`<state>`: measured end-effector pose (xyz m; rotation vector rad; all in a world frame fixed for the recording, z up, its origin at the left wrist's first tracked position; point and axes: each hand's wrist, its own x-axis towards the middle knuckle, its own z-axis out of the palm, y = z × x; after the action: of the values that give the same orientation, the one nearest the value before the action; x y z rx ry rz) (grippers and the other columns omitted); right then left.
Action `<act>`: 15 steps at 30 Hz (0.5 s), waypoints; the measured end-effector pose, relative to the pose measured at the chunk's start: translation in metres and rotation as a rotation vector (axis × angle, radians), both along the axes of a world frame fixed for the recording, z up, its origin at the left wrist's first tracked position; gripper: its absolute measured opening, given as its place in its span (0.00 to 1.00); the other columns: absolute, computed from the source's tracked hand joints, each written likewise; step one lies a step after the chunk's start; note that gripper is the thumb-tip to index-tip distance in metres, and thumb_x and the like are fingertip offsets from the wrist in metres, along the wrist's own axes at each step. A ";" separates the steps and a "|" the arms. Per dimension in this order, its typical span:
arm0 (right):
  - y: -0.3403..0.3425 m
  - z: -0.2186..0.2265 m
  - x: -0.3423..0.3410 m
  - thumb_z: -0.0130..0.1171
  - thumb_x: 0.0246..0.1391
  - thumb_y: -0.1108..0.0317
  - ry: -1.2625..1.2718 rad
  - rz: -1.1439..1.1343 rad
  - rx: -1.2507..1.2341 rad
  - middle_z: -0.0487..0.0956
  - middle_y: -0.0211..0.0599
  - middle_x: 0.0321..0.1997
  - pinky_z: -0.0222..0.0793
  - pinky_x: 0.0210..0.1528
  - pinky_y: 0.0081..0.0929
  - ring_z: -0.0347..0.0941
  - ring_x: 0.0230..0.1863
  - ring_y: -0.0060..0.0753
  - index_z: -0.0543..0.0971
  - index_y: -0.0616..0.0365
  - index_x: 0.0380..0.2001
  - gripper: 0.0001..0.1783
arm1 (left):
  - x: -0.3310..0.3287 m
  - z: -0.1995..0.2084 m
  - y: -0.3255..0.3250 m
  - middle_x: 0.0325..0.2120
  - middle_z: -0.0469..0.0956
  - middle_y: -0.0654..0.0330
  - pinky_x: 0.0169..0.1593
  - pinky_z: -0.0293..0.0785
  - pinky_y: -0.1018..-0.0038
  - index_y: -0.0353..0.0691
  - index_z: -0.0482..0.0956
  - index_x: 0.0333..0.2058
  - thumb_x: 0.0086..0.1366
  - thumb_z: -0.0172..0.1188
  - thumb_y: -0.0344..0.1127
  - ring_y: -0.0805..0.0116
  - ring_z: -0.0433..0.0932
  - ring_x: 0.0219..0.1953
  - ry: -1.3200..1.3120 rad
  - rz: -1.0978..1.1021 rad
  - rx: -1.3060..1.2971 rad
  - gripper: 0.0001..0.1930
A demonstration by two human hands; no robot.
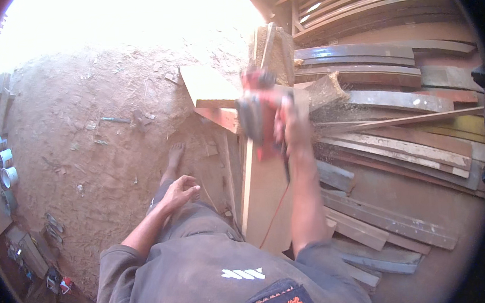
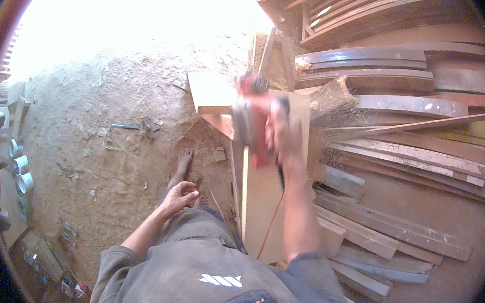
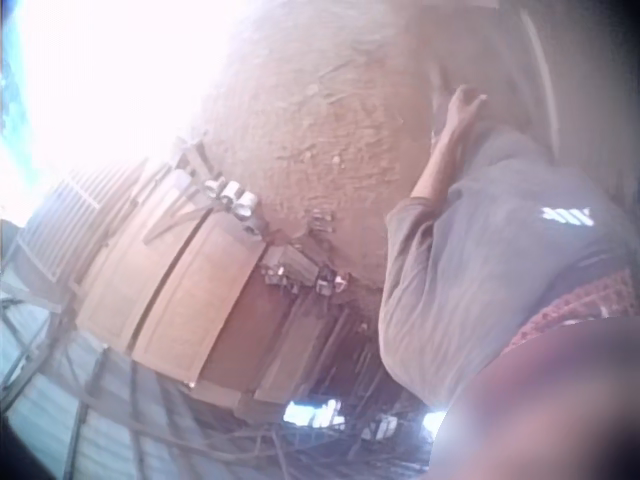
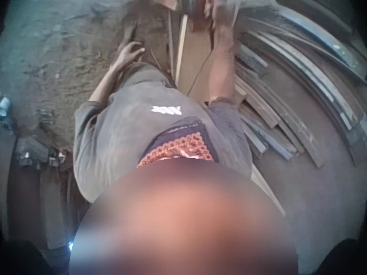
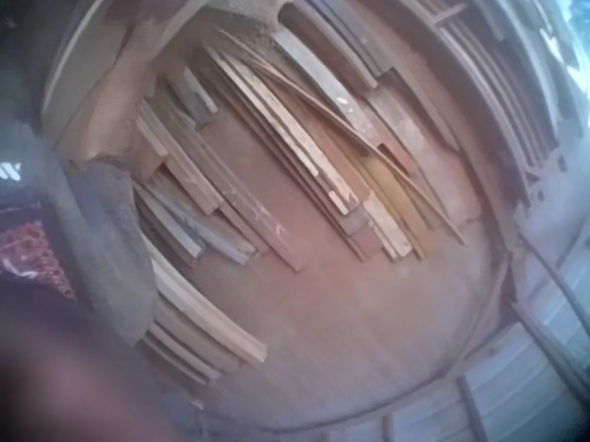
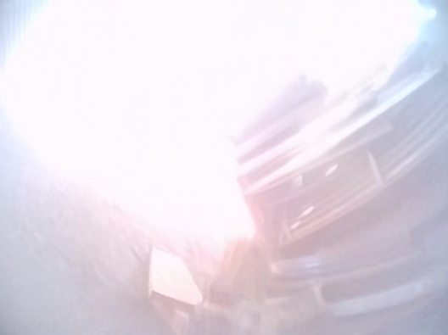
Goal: The person uses a handheld electric sander to smooth the surface of a wooden plank resting on a workbench. They repeatedly move the sander along the plank, flip it over, and continue sanding the other side.
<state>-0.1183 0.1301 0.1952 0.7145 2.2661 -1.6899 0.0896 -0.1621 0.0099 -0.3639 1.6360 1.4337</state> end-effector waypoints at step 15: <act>0.025 0.043 0.303 0.53 0.67 0.40 -0.164 -0.094 0.040 0.69 0.22 0.13 0.57 0.17 0.23 0.64 0.13 0.17 0.74 0.51 0.21 0.29 | -0.033 -0.017 -0.014 0.47 0.84 0.56 0.52 0.79 0.69 0.35 0.78 0.56 0.70 0.68 0.43 0.68 0.82 0.48 0.042 0.003 0.015 0.22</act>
<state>0.1845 0.1547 0.2386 0.9460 2.1898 -1.5659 0.0566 -0.1757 -0.0074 -0.3295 1.6582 1.4643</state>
